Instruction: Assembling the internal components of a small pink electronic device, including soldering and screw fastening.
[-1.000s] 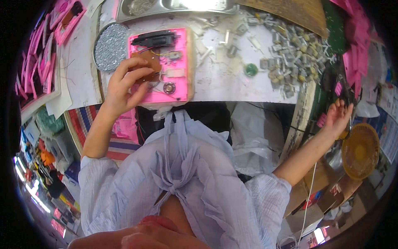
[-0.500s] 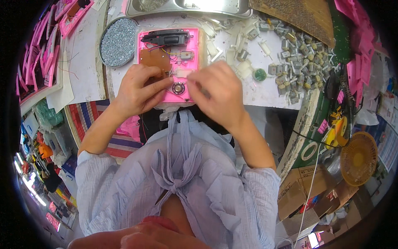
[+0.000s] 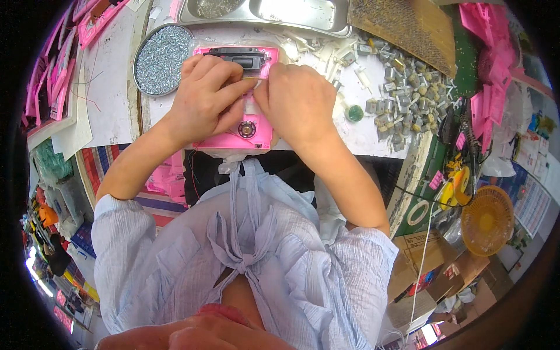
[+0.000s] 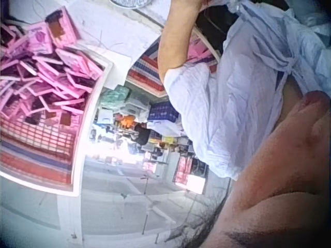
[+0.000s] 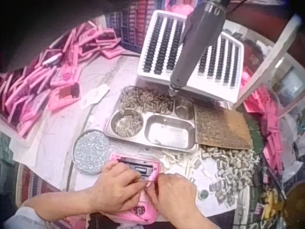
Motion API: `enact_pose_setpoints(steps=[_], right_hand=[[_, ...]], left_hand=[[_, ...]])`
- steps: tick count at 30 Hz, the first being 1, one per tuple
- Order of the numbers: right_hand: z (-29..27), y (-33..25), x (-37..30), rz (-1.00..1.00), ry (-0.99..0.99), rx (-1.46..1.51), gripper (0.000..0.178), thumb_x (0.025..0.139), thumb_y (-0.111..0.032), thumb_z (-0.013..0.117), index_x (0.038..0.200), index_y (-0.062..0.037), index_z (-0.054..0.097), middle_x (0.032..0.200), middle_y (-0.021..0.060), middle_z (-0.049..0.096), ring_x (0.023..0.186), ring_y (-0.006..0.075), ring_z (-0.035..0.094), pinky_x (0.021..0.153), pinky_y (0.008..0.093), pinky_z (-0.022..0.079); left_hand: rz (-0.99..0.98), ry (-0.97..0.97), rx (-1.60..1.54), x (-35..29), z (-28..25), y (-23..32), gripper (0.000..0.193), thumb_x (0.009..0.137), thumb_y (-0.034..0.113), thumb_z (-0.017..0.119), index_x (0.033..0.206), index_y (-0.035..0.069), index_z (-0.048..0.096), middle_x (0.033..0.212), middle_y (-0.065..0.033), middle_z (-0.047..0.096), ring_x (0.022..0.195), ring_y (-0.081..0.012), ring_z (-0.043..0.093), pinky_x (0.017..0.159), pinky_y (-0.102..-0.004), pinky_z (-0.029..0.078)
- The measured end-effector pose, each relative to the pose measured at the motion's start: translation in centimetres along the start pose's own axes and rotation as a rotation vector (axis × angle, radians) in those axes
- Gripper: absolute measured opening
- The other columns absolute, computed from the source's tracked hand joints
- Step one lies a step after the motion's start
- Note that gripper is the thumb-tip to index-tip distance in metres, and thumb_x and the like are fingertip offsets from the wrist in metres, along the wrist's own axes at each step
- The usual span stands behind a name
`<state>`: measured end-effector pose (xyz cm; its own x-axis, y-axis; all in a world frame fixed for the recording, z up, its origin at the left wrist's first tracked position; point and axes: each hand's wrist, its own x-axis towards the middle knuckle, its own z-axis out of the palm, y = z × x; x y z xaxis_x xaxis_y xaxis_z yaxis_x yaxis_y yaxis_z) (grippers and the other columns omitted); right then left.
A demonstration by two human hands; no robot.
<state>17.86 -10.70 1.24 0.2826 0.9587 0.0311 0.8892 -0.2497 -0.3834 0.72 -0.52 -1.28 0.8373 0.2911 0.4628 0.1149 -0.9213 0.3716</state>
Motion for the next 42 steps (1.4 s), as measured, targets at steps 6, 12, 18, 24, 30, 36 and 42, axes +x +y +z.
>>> enact_pose_setpoints(steps=[6,12,18,24,30,36,42], right_hand=[[0.3,1.5,0.0,0.205,-0.125,0.417,0.017,0.078,-0.018,0.072,0.077,-0.0014,0.071,0.066,0.0175,0.066,0.067,0.034,0.07,0.062,0.0446,0.056],[-0.7,-2.8,-0.4,-0.278,-0.04,-0.383,0.011,0.071,-0.016,0.076,0.076,-0.0063,0.074,0.072,0.0116,0.071,0.07,0.0278,0.073,0.062,0.0402,0.058],[-1.5,1.7,2.6,-0.238,-0.168,0.006,0.013,0.077,-0.015,0.069,0.07,-0.0039,0.07,0.071,0.0184,0.07,0.072,0.0373,0.071,0.063,0.0463,0.057],[-3.6,5.8,0.6,0.004,-0.225,0.499,0.028,0.079,-0.03,0.082,0.083,-0.0036,0.073,0.071,0.0123,0.071,0.067,0.0262,0.071,0.063,0.0406,0.054],[-20.1,34.0,6.7,0.63,0.081,-0.405,0.028,0.088,-0.027,0.074,0.106,-0.0051,0.077,0.098,0.0158,0.078,0.091,0.0266,0.076,0.078,0.0415,0.059],[-22.4,53.6,2.5,0.918,-0.553,-1.043,0.034,0.083,-0.019,0.072,0.115,-0.0101,0.077,0.123,0.0137,0.074,0.113,0.0303,0.072,0.09,0.0488,0.059],[-19.0,58.0,1.3,0.688,-0.366,-0.981,0.024,0.087,-0.022,0.069,0.105,-0.0096,0.079,0.111,0.0161,0.076,0.103,0.0312,0.074,0.082,0.048,0.06]], left_hand=[[0.05,-0.041,0.039,-0.1,-0.4,-0.7,0.033,0.073,0.015,0.072,0.106,0.011,0.077,0.103,-0.0025,0.063,0.099,-0.0231,0.059,0.096,-0.0435,0.036],[0.104,-0.067,0.069,0.3,0.0,-1.3,0.03,0.07,0.022,0.071,0.098,0.011,0.075,0.102,-0.0017,0.062,0.098,-0.0222,0.056,0.094,-0.043,0.037],[0.097,-0.103,0.02,1.2,-0.5,-0.9,0.035,0.071,0.016,0.074,0.104,0.007,0.073,0.102,-0.0066,0.062,0.099,-0.0262,0.059,0.096,-0.0458,0.039],[0.11,-0.236,-0.024,3.3,-2.1,-0.4,0.03,0.075,0.01,0.076,0.103,0.007,0.069,0.098,-0.0073,0.062,0.091,-0.0273,0.059,0.089,-0.0452,0.041],[0.223,-0.284,-0.091,5.1,-1.4,-1.5,0.028,0.071,0.007,0.077,0.097,0.008,0.066,0.092,-0.0058,0.062,0.081,-0.0265,0.06,0.076,-0.0425,0.043],[0.249,-0.238,-0.104,5.4,-0.6,-2.9,0.021,0.073,0.014,0.07,0.093,0.007,0.069,0.091,-0.0063,0.062,0.074,-0.0239,0.059,0.069,-0.0401,0.044],[0.238,-0.206,-0.086,3.2,-0.7,-3.7,0.04,0.064,0.018,0.071,0.102,0.006,0.072,0.098,-0.0091,0.062,0.082,-0.0279,0.059,0.07,-0.0426,0.048]])
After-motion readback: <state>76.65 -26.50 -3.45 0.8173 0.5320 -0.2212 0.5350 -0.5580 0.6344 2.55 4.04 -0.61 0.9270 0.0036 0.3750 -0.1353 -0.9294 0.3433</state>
